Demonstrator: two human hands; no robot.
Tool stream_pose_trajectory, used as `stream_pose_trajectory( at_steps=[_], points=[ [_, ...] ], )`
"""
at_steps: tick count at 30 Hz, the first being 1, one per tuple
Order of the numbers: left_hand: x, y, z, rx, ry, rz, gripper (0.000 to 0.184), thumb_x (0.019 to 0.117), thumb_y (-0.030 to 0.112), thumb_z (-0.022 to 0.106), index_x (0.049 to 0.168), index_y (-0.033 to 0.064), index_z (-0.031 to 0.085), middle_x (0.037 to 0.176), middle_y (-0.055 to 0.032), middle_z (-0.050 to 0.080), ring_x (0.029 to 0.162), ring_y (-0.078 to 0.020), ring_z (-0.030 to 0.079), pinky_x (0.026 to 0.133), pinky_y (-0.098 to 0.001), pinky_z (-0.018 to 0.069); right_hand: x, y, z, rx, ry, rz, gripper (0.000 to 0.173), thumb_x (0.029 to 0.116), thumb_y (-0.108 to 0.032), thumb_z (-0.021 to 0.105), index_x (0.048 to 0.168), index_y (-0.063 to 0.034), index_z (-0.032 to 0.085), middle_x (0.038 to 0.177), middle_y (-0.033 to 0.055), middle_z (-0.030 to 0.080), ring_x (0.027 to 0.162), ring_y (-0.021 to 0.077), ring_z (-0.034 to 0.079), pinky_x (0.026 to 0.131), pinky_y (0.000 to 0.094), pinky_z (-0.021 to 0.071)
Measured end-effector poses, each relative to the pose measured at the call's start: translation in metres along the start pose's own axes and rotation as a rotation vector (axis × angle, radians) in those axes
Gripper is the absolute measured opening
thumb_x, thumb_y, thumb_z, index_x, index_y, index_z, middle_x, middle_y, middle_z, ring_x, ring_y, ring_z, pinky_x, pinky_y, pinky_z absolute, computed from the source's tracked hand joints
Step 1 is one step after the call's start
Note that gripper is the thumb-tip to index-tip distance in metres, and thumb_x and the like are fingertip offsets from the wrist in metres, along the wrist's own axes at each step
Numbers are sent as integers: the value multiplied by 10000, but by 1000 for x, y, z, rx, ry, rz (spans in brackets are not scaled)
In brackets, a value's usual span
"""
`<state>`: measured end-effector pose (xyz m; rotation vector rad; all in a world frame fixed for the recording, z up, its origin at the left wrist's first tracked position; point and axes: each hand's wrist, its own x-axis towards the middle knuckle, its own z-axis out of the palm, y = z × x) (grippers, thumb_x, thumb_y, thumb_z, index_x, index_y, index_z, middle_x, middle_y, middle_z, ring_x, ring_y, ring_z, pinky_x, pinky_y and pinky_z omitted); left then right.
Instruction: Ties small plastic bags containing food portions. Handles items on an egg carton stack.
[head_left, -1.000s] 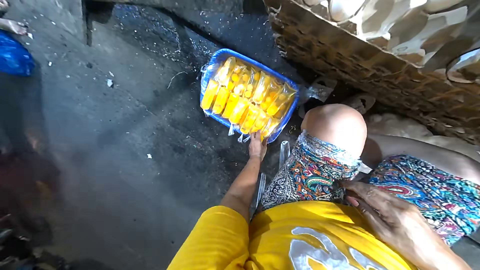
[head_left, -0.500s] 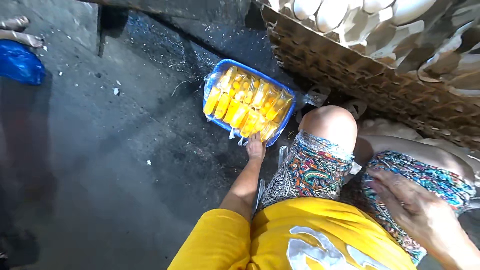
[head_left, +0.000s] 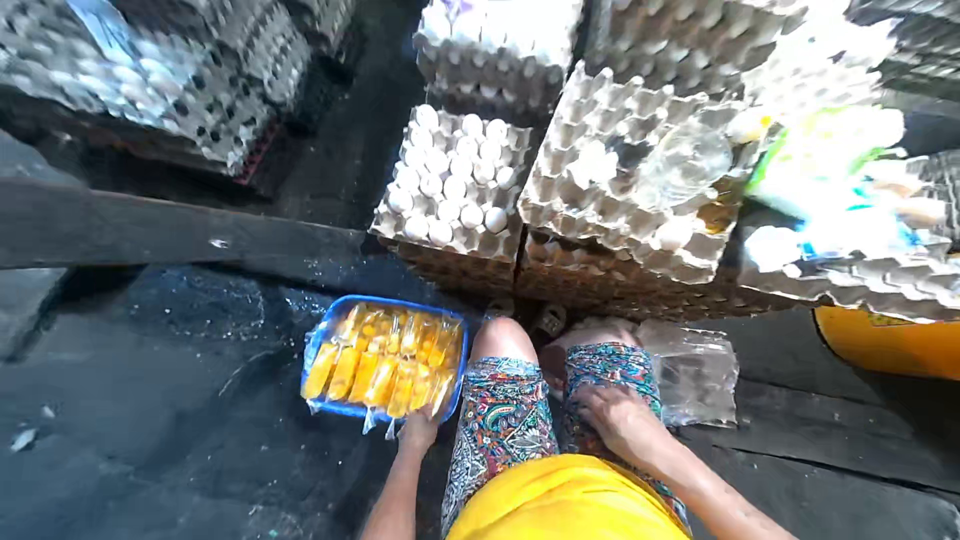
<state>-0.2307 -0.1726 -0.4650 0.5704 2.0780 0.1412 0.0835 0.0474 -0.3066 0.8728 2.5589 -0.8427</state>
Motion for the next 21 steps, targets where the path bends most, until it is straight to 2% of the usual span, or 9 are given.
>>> stream_pose_trajectory(
  at_steps=[2,5,8,10,12,14,16,19,21],
  points=[
    [-11,1,7,18,-26,18,392,1065,242,551,1370,3,614,1338,-254,634,1302,-411,575,1133,-585,399,-7,-4,3,44,-32,-22,389,1087,-282,479,1361,-59,644,1369,173,649,1279,372,609,1099,610,412],
    [-38,0,22,-43,-56,-10,379,1103,149,427,1400,-39,566,1403,-276,581,1357,-412,525,1168,-549,365,-17,0,2,107,-17,-21,390,1088,-280,480,1366,-59,644,1368,168,651,1283,361,608,1098,600,419],
    [-67,2,32,-218,-21,-75,436,1132,209,336,1410,-53,547,1440,-291,542,1390,-408,490,1178,-544,347,-25,13,1,129,54,-18,356,1075,-235,504,1343,-57,656,1314,176,675,1239,369,634,1068,583,457],
    [-81,10,32,-207,-26,-115,462,1140,245,322,1421,-56,532,1456,-284,529,1400,-391,479,1182,-524,338,-29,23,-2,154,105,-18,339,1064,-216,518,1317,-48,668,1285,178,687,1202,362,655,1037,574,489],
    [-83,16,28,-73,-57,-114,430,1133,212,348,1429,-38,535,1459,-277,532,1403,-393,480,1185,-527,341,-32,30,-14,217,173,-7,345,1061,-218,530,1323,-39,666,1268,183,691,1159,354,675,1006,559,516],
    [-74,17,22,108,-101,-77,387,1104,144,420,1441,-5,540,1451,-275,543,1391,-412,494,1175,-554,356,-33,33,-38,258,293,19,370,1064,-234,535,1370,-57,642,1316,185,669,1182,356,665,1015,556,517],
    [-65,20,14,210,-126,-46,396,1084,127,469,1459,16,531,1447,-252,558,1379,-405,511,1169,-556,363,-32,35,-67,210,499,25,381,1069,-243,522,1388,-64,627,1363,179,645,1233,355,640,1042,543,508],
    [-60,30,5,173,-79,-7,391,1068,141,506,1438,28,563,1419,-241,585,1353,-393,539,1156,-562,382,-15,41,-101,57,920,-65,352,1037,-203,574,1314,-3,658,1337,198,658,1213,386,650,994,560,539],
    [-58,37,3,163,-79,9,398,1085,181,485,1451,42,557,1439,-230,575,1371,-382,525,1170,-557,365,-6,39,-128,5,1014,-90,355,1025,-163,596,1336,5,634,1382,213,621,1259,410,612,1010,564,521]
  ],
)
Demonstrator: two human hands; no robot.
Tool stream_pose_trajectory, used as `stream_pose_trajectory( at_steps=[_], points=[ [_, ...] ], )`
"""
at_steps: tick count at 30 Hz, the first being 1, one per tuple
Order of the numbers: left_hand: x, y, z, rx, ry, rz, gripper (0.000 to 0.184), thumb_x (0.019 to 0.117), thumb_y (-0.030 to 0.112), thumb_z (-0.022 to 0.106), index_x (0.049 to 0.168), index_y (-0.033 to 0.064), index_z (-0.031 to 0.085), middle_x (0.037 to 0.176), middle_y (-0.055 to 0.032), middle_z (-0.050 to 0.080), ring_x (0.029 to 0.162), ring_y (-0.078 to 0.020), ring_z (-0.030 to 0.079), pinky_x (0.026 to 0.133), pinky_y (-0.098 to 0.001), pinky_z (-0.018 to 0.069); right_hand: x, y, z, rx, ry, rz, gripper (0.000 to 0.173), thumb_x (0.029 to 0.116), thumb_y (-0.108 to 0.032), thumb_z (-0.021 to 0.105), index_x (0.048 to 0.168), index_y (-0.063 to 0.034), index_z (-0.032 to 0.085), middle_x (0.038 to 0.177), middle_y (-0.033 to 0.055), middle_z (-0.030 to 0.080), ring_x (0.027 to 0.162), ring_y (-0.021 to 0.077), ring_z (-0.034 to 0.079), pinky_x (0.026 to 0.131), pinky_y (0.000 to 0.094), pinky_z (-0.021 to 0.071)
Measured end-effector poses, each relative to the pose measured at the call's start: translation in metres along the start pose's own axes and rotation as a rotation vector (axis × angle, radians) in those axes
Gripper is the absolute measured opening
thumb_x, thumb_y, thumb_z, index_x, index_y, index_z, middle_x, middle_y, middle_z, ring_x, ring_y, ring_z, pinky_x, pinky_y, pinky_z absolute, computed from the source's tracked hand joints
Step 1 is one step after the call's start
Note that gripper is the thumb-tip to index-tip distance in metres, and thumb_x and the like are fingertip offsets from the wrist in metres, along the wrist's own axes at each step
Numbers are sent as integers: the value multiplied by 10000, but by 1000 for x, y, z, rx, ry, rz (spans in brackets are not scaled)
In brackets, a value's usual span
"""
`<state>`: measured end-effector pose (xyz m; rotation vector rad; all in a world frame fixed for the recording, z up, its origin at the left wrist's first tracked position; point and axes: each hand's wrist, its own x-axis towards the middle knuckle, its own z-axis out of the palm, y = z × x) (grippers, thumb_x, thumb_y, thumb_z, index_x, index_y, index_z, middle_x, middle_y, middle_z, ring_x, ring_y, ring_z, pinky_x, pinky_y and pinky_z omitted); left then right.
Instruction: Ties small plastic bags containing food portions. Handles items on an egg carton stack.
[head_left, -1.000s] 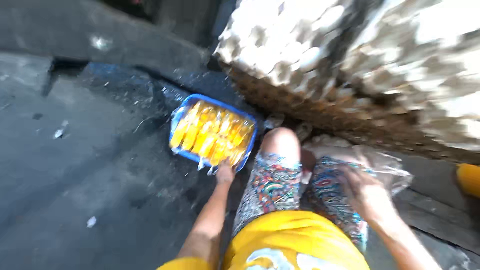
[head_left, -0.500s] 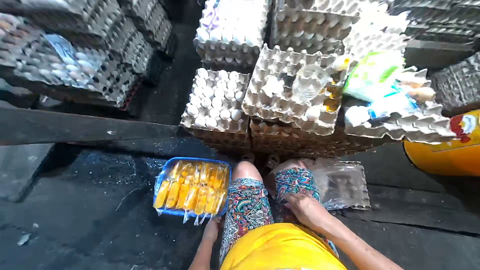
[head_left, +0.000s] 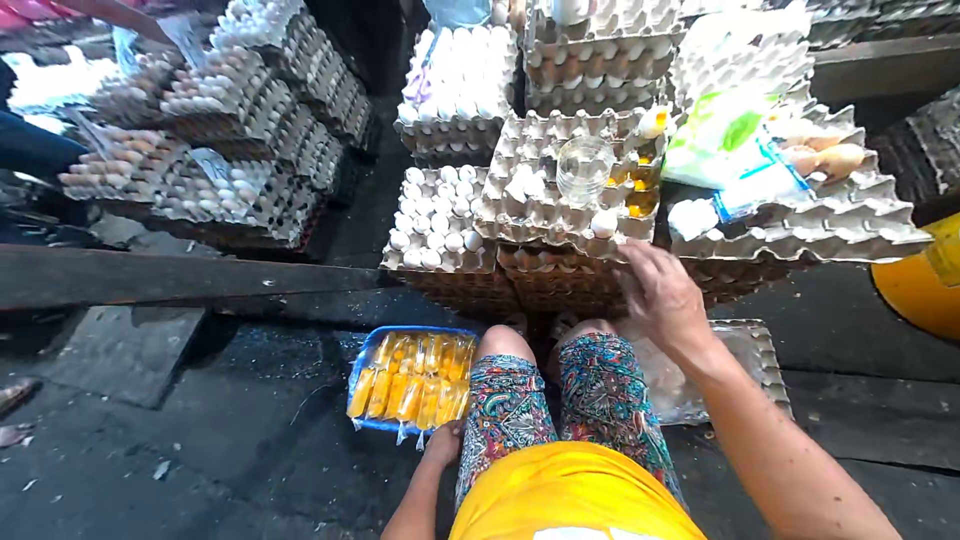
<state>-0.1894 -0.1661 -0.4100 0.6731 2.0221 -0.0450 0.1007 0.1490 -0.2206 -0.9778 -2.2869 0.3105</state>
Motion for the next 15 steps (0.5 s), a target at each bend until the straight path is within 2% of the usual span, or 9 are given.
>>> stream_pose_trajectory(
  at_steps=[5,10,12,15],
  points=[
    [3,3,-6,-51,26,13,420,1095,227,463,1469,53,540,1454,-207,570,1385,-349,520,1180,-541,361,52,-4,4,-62,-151,43,483,996,-121,635,1449,8,526,1500,269,493,1367,484,488,1042,658,444],
    [0,16,-28,-352,117,116,422,1088,210,502,1452,-2,528,1416,-220,589,1319,-332,576,1141,-493,420,62,1,22,-123,-181,93,504,994,-104,637,1469,0,507,1487,267,507,1332,506,505,984,705,431],
    [-6,37,-50,-419,185,203,427,1087,209,510,1453,-10,521,1434,-209,580,1317,-304,583,1143,-462,432,65,4,28,-138,-166,99,462,1000,-116,634,1434,10,537,1453,269,534,1310,521,508,965,706,435],
    [-17,90,-92,-480,294,408,424,1080,190,515,1448,-20,520,1447,-198,569,1314,-253,585,1132,-399,455,68,6,30,-176,-157,91,400,1012,-130,607,1382,18,570,1408,263,568,1279,526,521,937,706,439]
  ],
)
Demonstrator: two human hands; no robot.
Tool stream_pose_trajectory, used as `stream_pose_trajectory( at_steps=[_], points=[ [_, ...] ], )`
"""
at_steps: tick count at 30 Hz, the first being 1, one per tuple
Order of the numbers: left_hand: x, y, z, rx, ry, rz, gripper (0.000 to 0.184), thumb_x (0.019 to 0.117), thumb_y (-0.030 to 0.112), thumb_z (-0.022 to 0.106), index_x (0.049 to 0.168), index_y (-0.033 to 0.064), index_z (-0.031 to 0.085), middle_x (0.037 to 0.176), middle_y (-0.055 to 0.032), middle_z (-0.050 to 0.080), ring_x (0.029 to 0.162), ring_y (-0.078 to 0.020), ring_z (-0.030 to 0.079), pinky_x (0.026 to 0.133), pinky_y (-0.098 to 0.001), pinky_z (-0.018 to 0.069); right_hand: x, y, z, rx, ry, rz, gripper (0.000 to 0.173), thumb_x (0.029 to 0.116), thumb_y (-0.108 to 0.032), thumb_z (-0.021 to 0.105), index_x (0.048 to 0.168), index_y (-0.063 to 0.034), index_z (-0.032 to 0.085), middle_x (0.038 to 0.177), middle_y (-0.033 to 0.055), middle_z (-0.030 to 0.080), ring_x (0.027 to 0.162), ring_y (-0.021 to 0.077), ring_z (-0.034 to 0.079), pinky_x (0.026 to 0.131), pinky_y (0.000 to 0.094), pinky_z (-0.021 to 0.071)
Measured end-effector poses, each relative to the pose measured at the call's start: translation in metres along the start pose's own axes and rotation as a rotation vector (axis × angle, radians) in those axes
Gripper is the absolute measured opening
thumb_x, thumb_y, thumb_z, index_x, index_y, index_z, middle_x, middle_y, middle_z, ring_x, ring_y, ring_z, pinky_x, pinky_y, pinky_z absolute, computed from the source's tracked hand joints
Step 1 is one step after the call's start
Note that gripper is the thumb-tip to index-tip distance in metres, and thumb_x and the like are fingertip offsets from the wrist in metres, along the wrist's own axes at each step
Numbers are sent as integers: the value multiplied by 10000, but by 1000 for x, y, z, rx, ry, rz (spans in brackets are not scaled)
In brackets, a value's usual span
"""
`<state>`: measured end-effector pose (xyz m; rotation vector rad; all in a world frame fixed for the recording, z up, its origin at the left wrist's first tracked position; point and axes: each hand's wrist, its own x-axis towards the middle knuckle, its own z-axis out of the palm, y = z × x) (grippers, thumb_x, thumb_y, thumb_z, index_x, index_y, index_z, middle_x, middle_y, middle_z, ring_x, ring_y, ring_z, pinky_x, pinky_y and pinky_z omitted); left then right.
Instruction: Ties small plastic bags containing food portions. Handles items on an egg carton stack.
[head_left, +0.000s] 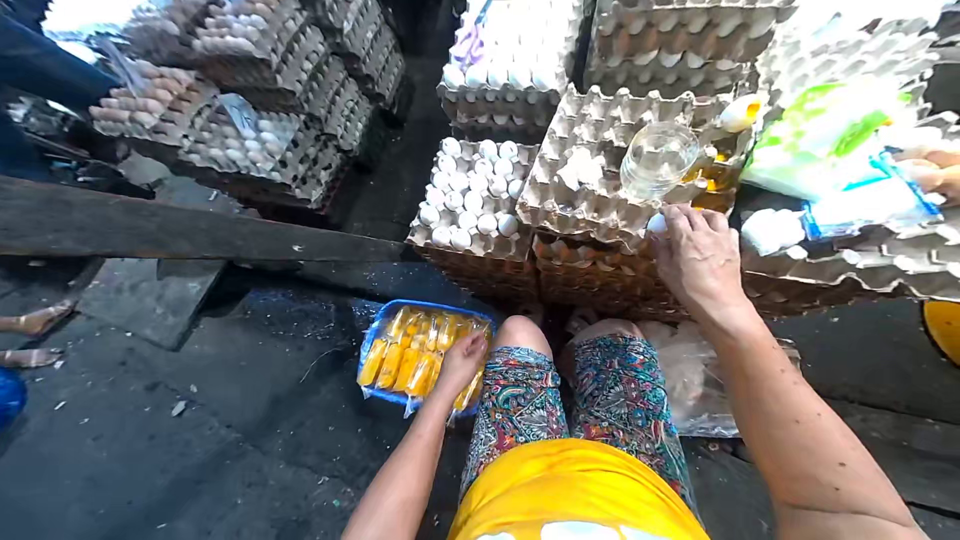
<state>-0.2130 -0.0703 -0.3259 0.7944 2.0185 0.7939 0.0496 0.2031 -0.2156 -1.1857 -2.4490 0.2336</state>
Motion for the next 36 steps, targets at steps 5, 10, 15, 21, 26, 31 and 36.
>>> stream_pose_trajectory(
  at_steps=[5,10,15,21,26,31,36],
  points=[
    [40,90,-7,-57,76,241,401,1057,181,574,1428,29,561,1439,-163,572,1238,-239,627,1071,-416,504,4,4,-8,-53,-45,-24,413,979,-47,626,1390,-21,588,1397,229,596,1276,521,524,898,705,441],
    [72,136,-6,-185,247,369,516,1048,209,592,1510,30,449,1499,-185,505,1171,-217,654,1014,-394,535,4,14,-3,-71,-26,-47,496,927,-11,682,1409,-72,584,1388,204,604,1311,497,510,919,698,441],
    [96,175,-15,-138,286,379,565,1048,303,588,1531,53,431,1527,-180,484,1294,-267,587,1077,-447,489,4,13,3,-41,21,-52,427,969,-56,656,1391,-48,589,1370,212,613,1318,477,515,942,672,447],
    [107,192,-12,-64,230,395,604,1038,293,610,1548,48,399,1558,-176,451,1374,-269,523,1133,-448,446,4,13,2,-1,-16,-50,419,957,-47,674,1367,-20,594,1362,220,617,1297,482,532,940,680,452],
    [103,182,-2,-130,301,424,627,1022,273,637,1558,61,390,1591,-169,410,1377,-262,516,1111,-423,466,33,10,-69,69,-97,-16,392,996,-178,659,1337,7,601,1347,276,599,1247,498,570,999,667,474],
    [79,156,9,-146,330,418,570,1043,248,600,1548,66,411,1566,-172,444,1347,-273,543,1081,-450,488,130,32,-114,-168,-122,109,537,969,-258,688,1384,44,530,1370,368,527,1303,602,459,955,795,371],
    [55,115,10,-134,230,304,528,1037,199,606,1527,72,455,1555,-156,462,1363,-258,533,1102,-437,478,194,72,-92,-317,-398,289,746,924,-405,754,1444,59,489,1376,430,502,1310,638,445,982,839,320]
  ],
)
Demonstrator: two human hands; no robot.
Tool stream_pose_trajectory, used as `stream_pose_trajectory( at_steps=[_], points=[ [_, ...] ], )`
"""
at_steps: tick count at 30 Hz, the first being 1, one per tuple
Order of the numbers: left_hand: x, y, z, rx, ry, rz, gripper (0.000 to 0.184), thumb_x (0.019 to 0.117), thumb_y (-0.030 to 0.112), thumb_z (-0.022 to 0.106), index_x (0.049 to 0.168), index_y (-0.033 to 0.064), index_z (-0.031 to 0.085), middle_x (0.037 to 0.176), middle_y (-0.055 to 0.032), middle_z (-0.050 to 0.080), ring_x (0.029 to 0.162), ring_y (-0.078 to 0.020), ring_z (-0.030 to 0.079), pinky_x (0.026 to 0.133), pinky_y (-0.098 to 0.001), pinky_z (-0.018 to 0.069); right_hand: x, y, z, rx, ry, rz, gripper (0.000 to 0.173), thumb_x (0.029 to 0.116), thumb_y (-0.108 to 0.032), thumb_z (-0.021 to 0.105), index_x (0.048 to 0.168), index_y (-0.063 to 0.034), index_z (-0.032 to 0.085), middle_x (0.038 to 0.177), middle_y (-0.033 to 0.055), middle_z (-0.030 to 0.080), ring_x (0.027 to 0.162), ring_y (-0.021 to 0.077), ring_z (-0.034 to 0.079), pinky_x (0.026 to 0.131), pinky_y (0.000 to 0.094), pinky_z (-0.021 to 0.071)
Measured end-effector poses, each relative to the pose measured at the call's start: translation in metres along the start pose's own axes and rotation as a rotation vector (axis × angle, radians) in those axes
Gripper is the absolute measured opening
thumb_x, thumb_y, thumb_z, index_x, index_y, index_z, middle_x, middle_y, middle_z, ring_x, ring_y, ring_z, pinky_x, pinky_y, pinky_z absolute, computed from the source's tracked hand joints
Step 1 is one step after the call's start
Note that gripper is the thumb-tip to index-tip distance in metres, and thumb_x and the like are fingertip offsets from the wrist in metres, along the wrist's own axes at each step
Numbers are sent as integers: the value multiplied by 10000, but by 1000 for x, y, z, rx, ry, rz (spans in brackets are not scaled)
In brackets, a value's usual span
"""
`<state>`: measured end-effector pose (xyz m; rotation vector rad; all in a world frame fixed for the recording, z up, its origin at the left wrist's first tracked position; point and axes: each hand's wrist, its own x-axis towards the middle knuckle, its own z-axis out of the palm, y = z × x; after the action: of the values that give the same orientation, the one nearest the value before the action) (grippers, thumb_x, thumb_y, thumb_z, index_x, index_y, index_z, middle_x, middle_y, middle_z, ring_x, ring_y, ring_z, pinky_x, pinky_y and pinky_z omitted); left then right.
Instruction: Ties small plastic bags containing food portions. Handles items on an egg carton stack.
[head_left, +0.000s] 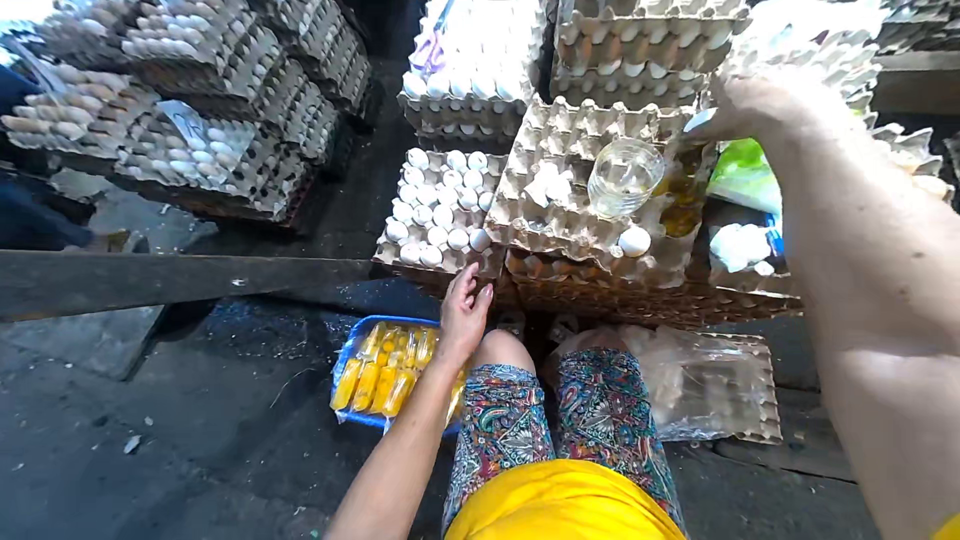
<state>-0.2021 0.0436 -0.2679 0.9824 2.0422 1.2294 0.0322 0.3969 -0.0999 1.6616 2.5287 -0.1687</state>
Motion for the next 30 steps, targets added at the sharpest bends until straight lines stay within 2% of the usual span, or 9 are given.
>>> stream_pose_trajectory(
  at_steps=[3,8,11,14,16,20,25,28,30],
  points=[
    [-17,-24,-15,-9,-26,-101,493,1035,176,607,1496,50,489,1532,-167,486,1335,-260,561,1087,-412,495,19,6,9,-8,-45,15,671,935,-381,746,1385,73,543,1356,420,524,1302,630,457,989,828,323],
    [-38,-53,-32,28,-25,-183,442,1046,180,583,1445,-1,532,1496,-209,509,1328,-273,563,1083,-386,493,18,1,2,-103,-72,-80,434,951,-293,746,1171,71,665,1217,413,597,1217,628,519,932,818,370],
    [-45,-60,-30,39,-34,-206,426,1053,185,567,1434,-3,543,1490,-198,521,1322,-259,568,1088,-384,487,21,3,8,-133,-55,-146,392,895,-206,799,1183,24,665,1191,395,612,1182,630,534,900,829,377],
    [-49,-64,-21,27,-61,-209,417,1053,186,560,1425,-1,554,1486,-185,534,1327,-251,565,1100,-391,474,21,4,15,-146,-25,-124,467,890,-192,796,1278,3,625,1241,407,588,1200,647,516,911,848,352],
    [-49,-65,-14,17,-91,-203,405,1052,186,559,1416,9,569,1489,-176,533,1338,-240,555,1108,-387,468,22,8,18,-135,-7,-122,472,888,-173,791,1286,-4,602,1224,408,589,1172,657,524,888,844,367],
    [-48,-62,-9,42,-146,-200,380,1059,210,554,1390,29,603,1474,-150,555,1349,-219,545,1123,-375,447,35,24,15,-94,-8,-203,424,889,-192,807,1248,-44,637,1160,396,617,1105,660,553,842,849,386],
    [-42,-55,-9,-10,-166,-225,371,1061,201,552,1380,20,607,1449,-160,572,1324,-223,565,1104,-373,465,37,22,-3,14,-73,-278,304,921,-142,779,1149,30,677,1101,383,634,1065,609,581,865,813,387],
    [-39,-33,-11,-110,-165,-242,361,1050,171,575,1369,2,605,1408,-162,595,1269,-201,603,1087,-357,485,33,17,-16,34,-82,-305,275,901,-116,786,1107,36,688,1069,382,627,1016,596,580,823,799,383],
    [-37,-12,-11,-189,-172,-218,364,1042,172,592,1371,16,606,1393,-133,613,1232,-176,626,1068,-361,501,30,16,-27,-19,-25,-351,278,865,-130,818,1090,-9,710,1011,370,645,970,603,595,787,807,397]
  ],
)
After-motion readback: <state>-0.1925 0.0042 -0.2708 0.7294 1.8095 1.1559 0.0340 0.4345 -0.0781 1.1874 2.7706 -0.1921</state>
